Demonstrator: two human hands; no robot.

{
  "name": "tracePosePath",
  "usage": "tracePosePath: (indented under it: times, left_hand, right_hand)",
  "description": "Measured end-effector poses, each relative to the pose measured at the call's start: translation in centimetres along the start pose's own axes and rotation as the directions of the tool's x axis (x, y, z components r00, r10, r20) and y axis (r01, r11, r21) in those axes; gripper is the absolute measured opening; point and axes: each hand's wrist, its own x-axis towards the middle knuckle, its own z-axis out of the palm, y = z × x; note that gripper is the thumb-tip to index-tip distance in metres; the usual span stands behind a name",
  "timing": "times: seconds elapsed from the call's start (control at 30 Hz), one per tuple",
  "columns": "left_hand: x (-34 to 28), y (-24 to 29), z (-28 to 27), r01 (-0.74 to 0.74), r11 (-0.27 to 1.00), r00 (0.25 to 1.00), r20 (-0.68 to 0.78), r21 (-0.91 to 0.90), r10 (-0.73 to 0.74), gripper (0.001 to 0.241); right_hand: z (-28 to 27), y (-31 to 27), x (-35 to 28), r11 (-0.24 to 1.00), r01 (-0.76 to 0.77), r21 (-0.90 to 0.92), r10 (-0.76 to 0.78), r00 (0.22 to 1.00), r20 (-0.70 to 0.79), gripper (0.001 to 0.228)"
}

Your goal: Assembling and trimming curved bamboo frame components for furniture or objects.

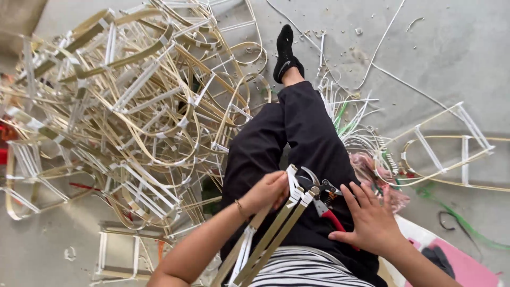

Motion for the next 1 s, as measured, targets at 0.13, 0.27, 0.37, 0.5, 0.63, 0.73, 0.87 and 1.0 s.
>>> tracePosePath:
  times: [0.13,0.27,0.37,0.5,0.63,0.73,0.87,1.0]
  left_hand:
    - [-0.2,2.3,-0.6,-0.097,0.993,0.994,0.047,0.067,0.094,0.036]
    - [-2.8,6.3,0.7,-0.138,0.990,0.988,0.075,0.031,0.136,0.029]
    - [-3.9,7.9,0.9,-0.185,0.983,0.976,0.116,-0.014,0.185,0.036]
    - [-5.0,9.1,1.5,-0.111,0.994,0.983,0.150,0.012,0.108,0.043]
    - [-5.6,8.8,1.3,-0.119,0.993,0.974,0.194,-0.005,0.118,0.041]
    - [-6.0,8.8,1.4,-0.073,0.997,0.985,0.158,0.030,0.067,0.038]
    - [-6.3,10.1,1.7,-0.050,0.983,0.994,0.104,0.174,0.032,0.035]
    - [-5.9,9.7,1.9,-0.098,0.942,0.991,0.119,0.320,0.063,0.032]
  right_hand:
    - [0.8,2.3,-0.4,0.988,-0.126,-0.089,0.143,0.966,0.215,0.128]
    - [6.2,8.4,-2.2,0.814,-0.268,0.516,0.068,0.925,0.374,0.081]
    - [7.5,9.2,-4.4,0.174,-0.418,0.892,0.056,0.908,0.415,0.071]
    - [2.2,5.2,-3.3,-0.575,-0.370,0.730,-0.183,0.927,0.326,0.065]
    - [-2.5,1.2,-0.2,-0.092,-0.598,0.796,-0.129,0.800,0.586,0.087]
    - [-4.9,-1.1,1.0,0.403,-0.375,0.835,-0.152,0.872,0.465,0.095]
    - [-6.0,-1.8,2.0,0.470,-0.302,0.829,-0.177,0.888,0.424,0.094]
    - [-5.9,-1.8,2.2,0.579,-0.211,0.788,-0.176,0.911,0.373,0.092]
